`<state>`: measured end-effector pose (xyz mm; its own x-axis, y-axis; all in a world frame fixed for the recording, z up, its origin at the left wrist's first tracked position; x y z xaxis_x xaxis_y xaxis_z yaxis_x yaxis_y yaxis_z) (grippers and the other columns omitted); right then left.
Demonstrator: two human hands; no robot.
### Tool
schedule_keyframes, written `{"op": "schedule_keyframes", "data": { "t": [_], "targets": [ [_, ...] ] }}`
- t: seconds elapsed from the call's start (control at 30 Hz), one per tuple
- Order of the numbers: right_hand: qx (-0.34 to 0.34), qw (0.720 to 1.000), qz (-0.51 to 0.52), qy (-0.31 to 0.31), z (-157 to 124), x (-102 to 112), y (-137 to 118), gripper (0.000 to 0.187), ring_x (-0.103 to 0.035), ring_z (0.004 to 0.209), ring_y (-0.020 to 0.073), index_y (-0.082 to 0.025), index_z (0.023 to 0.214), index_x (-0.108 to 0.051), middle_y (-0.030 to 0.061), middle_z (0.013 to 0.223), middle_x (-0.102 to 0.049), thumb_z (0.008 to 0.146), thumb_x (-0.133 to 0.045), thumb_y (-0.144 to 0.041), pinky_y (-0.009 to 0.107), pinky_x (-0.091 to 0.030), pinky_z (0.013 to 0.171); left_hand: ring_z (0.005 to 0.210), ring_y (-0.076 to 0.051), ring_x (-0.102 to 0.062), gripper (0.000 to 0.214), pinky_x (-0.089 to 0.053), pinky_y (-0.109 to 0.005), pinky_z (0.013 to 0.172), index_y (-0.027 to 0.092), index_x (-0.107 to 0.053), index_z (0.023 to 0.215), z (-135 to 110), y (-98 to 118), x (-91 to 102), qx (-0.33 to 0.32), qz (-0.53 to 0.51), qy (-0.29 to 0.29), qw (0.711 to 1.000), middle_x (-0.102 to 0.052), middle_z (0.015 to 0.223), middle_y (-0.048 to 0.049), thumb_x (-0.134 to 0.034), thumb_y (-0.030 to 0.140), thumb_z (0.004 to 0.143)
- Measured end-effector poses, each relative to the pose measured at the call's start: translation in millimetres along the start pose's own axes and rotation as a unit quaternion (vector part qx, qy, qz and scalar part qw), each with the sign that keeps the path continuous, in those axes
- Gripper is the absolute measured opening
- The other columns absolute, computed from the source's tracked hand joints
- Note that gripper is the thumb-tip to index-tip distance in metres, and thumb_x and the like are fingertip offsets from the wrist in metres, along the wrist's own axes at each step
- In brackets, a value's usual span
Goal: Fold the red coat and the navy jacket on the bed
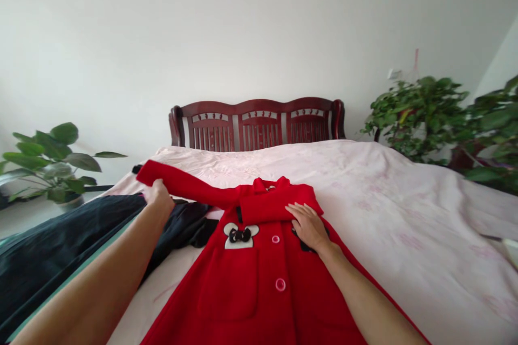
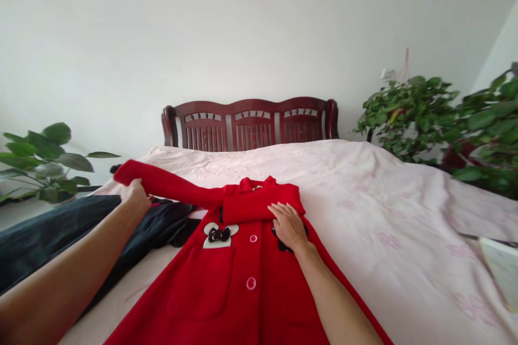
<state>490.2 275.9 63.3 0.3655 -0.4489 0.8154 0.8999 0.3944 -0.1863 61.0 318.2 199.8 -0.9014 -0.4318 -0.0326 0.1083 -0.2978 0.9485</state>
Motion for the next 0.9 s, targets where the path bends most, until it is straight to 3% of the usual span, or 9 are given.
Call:
{"op": "schedule_keyframes", "data": {
  "t": [0.1, 0.2, 0.3, 0.37, 0.47, 0.57, 0.67, 0.8, 0.9],
  "targets": [
    [0.003, 1.000, 0.009, -0.004, 0, 0, -3, 0.051, -0.050, 0.132, 0.0231, -0.020, 0.133, -0.059, 0.0069, 0.139, -0.060, 0.083, -0.049, -0.014, 0.048, -0.028, 0.118, 0.102, -0.024, -0.061, 0.039, -0.053, -0.041, 0.085, 0.009, -0.043, 0.134, 1, 34, -37.6, -0.089, 0.066, 0.002, 0.994, -0.060, 0.122, -0.0107, -0.035, 0.030, 0.103],
    [-0.004, 0.998, 0.047, 0.034, -1, 4, 1, 0.050, -0.049, 0.132, 0.0240, -0.021, 0.136, -0.055, 0.0081, 0.140, -0.058, 0.086, -0.048, -0.022, 0.048, -0.030, 0.117, 0.098, -0.022, -0.064, 0.041, -0.053, -0.038, 0.084, 0.011, -0.040, 0.136, -21, 45, -118.8, -0.159, 0.151, -0.117, 0.969, -0.064, 0.117, -0.0114, -0.034, 0.030, 0.100],
    [-0.078, 0.981, 0.105, 0.145, -7, 18, 24, 0.053, -0.047, 0.133, 0.0252, -0.015, 0.142, -0.046, 0.0140, 0.142, -0.054, 0.090, -0.042, -0.029, 0.047, -0.034, 0.115, 0.108, -0.025, -0.063, 0.047, -0.048, -0.042, 0.097, 0.021, -0.053, 0.130, -73, 20, -195.5, -0.210, 0.253, -0.277, 0.903, -0.066, 0.121, -0.0082, -0.058, 0.041, 0.088],
    [-0.160, 0.948, 0.153, 0.228, -17, 25, 48, 0.058, -0.047, 0.133, 0.0260, -0.013, 0.145, -0.040, 0.0170, 0.143, -0.051, 0.090, -0.041, -0.032, 0.046, -0.036, 0.113, 0.128, -0.032, -0.051, 0.055, -0.034, -0.053, 0.110, 0.027, -0.057, 0.129, -112, -13, -220.8, -0.225, 0.326, -0.352, 0.848, -0.061, 0.134, -0.0080, -0.071, 0.042, 0.078],
    [-0.253, 0.897, 0.239, 0.273, -29, 21, 76, 0.063, -0.054, 0.126, 0.0261, -0.015, 0.148, -0.033, 0.0166, 0.141, -0.053, 0.089, -0.043, -0.035, 0.045, -0.042, 0.108, 0.140, -0.042, -0.035, 0.059, -0.017, -0.071, 0.110, 0.027, -0.053, 0.136, -151, -64, -220.8, -0.217, 0.433, -0.399, 0.779, -0.051, 0.147, -0.0137, -0.067, 0.042, 0.081],
    [-0.270, 0.885, 0.276, 0.259, -29, 17, 82, 0.060, -0.052, 0.128, 0.0268, -0.017, 0.145, -0.039, 0.0145, 0.142, -0.053, 0.089, -0.041, -0.037, 0.045, -0.039, 0.111, 0.147, -0.036, -0.025, 0.060, -0.012, -0.066, 0.115, 0.028, -0.038, 0.149, -162, -89, -204.1, -0.234, 0.490, -0.393, 0.742, -0.036, 0.157, -0.0132, -0.053, 0.037, 0.091],
    [-0.238, 0.900, 0.261, 0.255, -26, 25, 70, 0.058, -0.045, 0.135, 0.0264, -0.017, 0.144, -0.041, 0.0142, 0.147, -0.048, 0.092, -0.039, -0.041, 0.046, -0.033, 0.115, 0.147, -0.032, -0.026, 0.058, -0.016, -0.058, 0.118, 0.032, -0.037, 0.149, -156, -92, -192.3, -0.258, 0.511, -0.379, 0.727, -0.037, 0.157, -0.0090, -0.051, 0.033, 0.093],
    [-0.113, 0.943, 0.190, 0.250, -18, 42, 40, 0.054, -0.039, 0.139, 0.0231, -0.017, 0.144, -0.043, 0.0126, 0.150, -0.044, 0.093, -0.040, -0.032, 0.044, -0.029, 0.118, 0.145, -0.033, -0.028, 0.051, -0.019, -0.059, 0.116, 0.033, -0.044, 0.145, -141, -88, -185.5, -0.273, 0.523, -0.342, 0.732, -0.038, 0.156, -0.0085, -0.047, 0.025, 0.095],
    [-0.115, 0.955, 0.138, 0.234, -16, 42, 41, 0.047, -0.041, 0.138, 0.0220, -0.022, 0.132, -0.058, 0.0093, 0.147, -0.047, 0.088, -0.040, -0.019, 0.043, -0.032, 0.117, 0.144, -0.031, -0.030, 0.051, -0.022, -0.058, 0.116, 0.034, -0.046, 0.144, -140, -89, -185.9, -0.279, 0.521, -0.328, 0.737, -0.041, 0.155, -0.0053, -0.041, 0.018, 0.095]
  ]
}}
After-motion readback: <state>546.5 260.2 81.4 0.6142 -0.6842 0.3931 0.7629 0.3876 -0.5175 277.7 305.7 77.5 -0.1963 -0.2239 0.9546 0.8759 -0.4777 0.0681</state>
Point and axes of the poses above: each hand's wrist, its own z-axis towards the middle knuckle, its own x-axis out of the back of the hand, y = z × x, the point moved 8 cm from there along z, towards the middle knuckle
